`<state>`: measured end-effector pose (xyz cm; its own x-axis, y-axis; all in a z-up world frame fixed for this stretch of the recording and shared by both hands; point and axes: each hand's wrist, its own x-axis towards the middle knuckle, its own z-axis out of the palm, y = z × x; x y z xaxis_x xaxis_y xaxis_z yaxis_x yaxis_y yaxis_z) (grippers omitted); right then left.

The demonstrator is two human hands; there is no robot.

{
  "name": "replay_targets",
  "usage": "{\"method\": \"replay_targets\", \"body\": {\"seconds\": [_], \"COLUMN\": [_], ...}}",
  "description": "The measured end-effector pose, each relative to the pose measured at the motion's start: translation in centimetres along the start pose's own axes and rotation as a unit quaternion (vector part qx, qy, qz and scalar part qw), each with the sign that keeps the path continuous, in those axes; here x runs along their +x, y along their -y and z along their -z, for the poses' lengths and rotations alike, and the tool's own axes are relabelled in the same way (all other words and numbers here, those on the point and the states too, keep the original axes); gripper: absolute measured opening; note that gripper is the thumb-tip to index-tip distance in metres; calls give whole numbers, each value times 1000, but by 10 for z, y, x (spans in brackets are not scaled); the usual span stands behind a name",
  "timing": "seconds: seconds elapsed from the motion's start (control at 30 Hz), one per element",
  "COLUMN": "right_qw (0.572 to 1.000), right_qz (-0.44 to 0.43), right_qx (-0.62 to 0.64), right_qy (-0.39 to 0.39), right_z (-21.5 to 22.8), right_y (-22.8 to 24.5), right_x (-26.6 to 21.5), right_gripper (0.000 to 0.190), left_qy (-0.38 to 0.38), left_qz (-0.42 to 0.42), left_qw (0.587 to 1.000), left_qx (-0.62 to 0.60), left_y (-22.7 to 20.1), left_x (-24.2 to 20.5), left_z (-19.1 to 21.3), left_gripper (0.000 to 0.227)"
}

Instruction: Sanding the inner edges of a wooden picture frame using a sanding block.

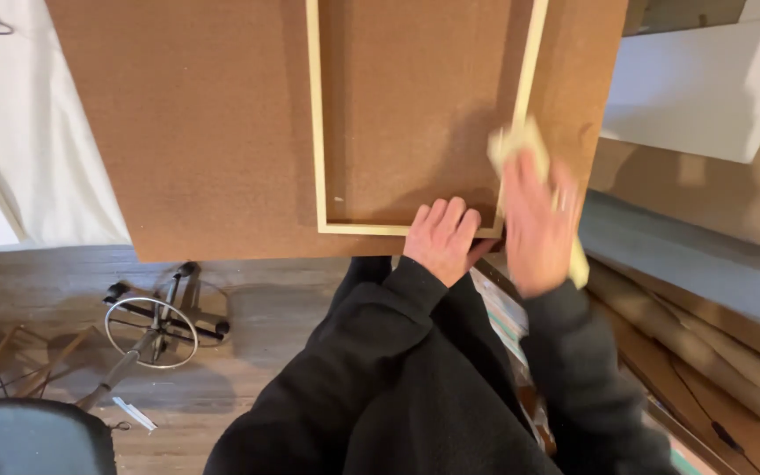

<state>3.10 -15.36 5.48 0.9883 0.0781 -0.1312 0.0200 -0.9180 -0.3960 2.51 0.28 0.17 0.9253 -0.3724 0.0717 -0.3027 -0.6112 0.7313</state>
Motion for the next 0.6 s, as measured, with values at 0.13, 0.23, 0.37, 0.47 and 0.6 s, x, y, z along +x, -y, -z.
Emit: {"method": "replay_targets", "body": {"seconds": [0.13, 0.23, 0.37, 0.47, 0.6], "right_qw": [998, 998, 999, 999, 998], "right_qz": [28, 36, 34, 0, 29], "right_qx": [41, 21, -8, 45, 15], "right_qy": [-44, -52, -14, -30, -48], "right_z": [13, 5, 7, 16, -12], "right_y": [2, -1, 5, 14, 5], "right_x": [21, 0, -12, -16, -31], "right_gripper": [50, 49, 50, 49, 38], "left_qy": [5, -31, -10, 6, -34], "left_qz": [6, -18, 4, 3, -18], "left_qw": [1000, 999, 999, 1000, 999], "left_qx": [0, 16, 33, 3, 23], "left_y": [-16, 1, -2, -15, 3], "left_x": [-15, -7, -8, -10, 3], "left_z": [6, -13, 1, 2, 3], "left_gripper": [41, 40, 38, 40, 42]}}
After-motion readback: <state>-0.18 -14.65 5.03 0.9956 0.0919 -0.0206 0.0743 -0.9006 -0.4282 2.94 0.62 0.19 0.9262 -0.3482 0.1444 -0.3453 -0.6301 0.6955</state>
